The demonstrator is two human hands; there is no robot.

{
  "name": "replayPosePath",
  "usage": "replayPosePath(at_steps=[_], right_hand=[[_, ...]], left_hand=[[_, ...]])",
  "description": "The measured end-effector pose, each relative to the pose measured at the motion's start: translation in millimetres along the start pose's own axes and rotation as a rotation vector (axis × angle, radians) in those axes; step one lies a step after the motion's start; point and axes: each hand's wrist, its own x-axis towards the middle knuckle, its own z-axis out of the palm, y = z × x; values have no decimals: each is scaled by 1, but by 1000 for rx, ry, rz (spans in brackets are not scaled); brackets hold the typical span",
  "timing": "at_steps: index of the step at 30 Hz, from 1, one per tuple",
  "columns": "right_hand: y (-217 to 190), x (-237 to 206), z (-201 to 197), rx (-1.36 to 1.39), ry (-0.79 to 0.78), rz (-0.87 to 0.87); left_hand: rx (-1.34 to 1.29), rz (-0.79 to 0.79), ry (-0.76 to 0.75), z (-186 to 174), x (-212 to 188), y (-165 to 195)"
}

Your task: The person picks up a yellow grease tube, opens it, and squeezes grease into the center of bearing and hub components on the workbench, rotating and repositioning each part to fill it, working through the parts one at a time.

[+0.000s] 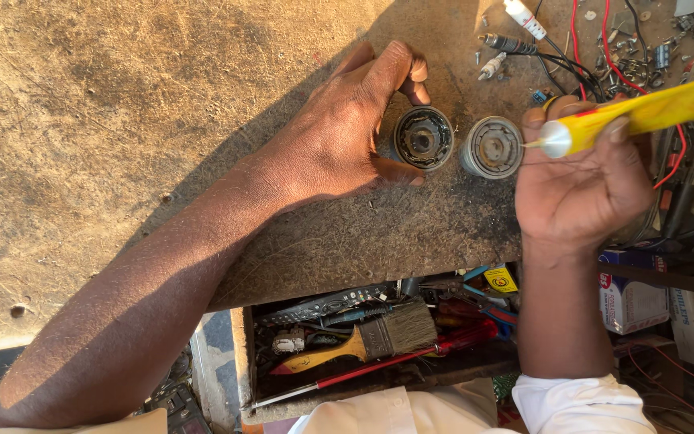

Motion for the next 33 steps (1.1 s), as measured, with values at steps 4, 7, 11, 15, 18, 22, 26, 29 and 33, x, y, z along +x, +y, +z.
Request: replayPosePath(at_steps=[4, 7, 11, 15, 18, 22, 26, 29, 33], right_hand=[[-3, 5, 1, 88, -9, 74], [0, 5, 13, -45, -7, -31], [8, -2, 37, -442, -59, -275], [7, -8, 57, -718, -150, -367], [6, -10, 66, -755, -124, -309], [3, -8, 71, -880, -204, -351], [3, -8, 72, -908, -192, -326], [4, -8, 71, -928, -226, -365], [5, -8, 70, -843, -192, -327]], left_hand=[[5, -35, -19, -1, 0, 2], [13, -6, -4, -1, 1, 5], [16, -3, -2, -2, 1, 8], [28, 11, 0, -4, 1, 10], [17, 13, 7, -6, 0, 10], [11, 26, 12, -7, 1, 10], [25, 30, 18, -6, 0, 10], [18, 24, 20, -6, 0, 9], [15, 10, 9, -5, 0, 8]])
